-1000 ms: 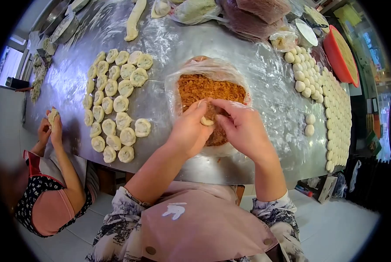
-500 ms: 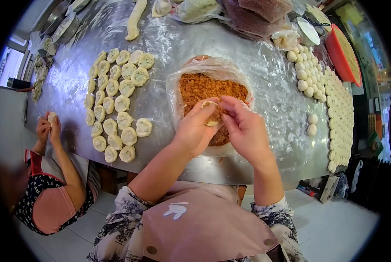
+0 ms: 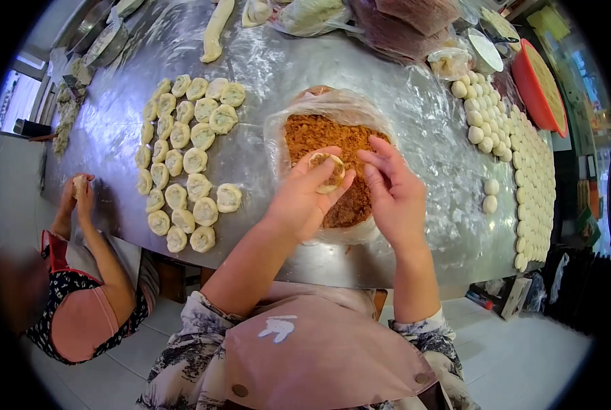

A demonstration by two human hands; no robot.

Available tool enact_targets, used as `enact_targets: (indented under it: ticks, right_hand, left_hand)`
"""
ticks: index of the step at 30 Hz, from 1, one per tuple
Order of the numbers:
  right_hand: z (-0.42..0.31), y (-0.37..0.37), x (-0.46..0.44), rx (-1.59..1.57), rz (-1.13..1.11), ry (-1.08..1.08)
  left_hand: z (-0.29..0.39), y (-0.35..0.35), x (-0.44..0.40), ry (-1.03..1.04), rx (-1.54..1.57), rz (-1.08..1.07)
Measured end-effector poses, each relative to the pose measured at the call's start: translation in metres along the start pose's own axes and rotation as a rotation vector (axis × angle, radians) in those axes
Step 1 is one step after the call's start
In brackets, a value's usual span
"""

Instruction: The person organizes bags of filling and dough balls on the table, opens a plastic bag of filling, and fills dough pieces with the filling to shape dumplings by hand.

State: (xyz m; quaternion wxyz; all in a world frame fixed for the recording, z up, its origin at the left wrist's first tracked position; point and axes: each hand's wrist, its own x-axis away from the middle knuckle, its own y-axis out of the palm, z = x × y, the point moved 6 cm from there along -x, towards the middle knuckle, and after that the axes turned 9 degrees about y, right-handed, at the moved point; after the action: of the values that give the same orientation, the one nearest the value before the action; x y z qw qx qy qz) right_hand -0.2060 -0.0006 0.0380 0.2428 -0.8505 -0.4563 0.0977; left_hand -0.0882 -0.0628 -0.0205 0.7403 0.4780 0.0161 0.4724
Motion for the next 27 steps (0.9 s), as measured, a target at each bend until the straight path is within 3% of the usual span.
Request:
enact_targets:
  ticks: [3,7,11,13,15,17,20,23,26,27]
  right_hand:
    - [0.013,0.004,-0.006,0.288,-0.1,-0.037]
    - [0.001,0.013,0.007,0.27,-0.172,-0.3]
    - [0.001,0.025,0.013,0.312,-0.039,-0.443]
    - [0.002,0.027,0.014,0.325,0.035,-0.519]
    - [-0.001,0.028,0.017,0.29,0.066,-0.546]
    - [-0.002,0.03,0.018,0.265,0.072,-0.562]
    - [-0.001,0.035,0.016,0.244,0.052,-0.563]
    - [0.005,0.031,0.012,0.142,0.023,-0.524]
    - [0.008,0.023,0.008,0.091,-0.022,-0.515]
    - [0.009,0.022,0.008,0.072,-0.026,-0.512]
  left_hand:
    - [0.004,-0.003,0.001,-0.042,0.098,-0.054]
    - [0.002,0.003,0.002,-0.108,0.164,-0.157]
    - [-0.003,0.012,0.01,-0.138,0.133,-0.255]
    - [-0.011,0.005,0.006,-0.181,0.303,-0.481]
    - [-0.015,0.0,0.008,-0.165,0.234,-0.494]
    - [-0.006,0.011,0.016,-0.081,-0.069,-0.294]
    - [-0.015,-0.003,0.01,-0.099,-0.095,-0.145]
    - [-0.012,0.009,0.015,-0.107,-0.153,-0.145]
    - [-0.013,0.017,0.015,-0.175,0.187,-0.349]
    - [-0.01,0.023,0.016,-0.164,0.218,-0.306]
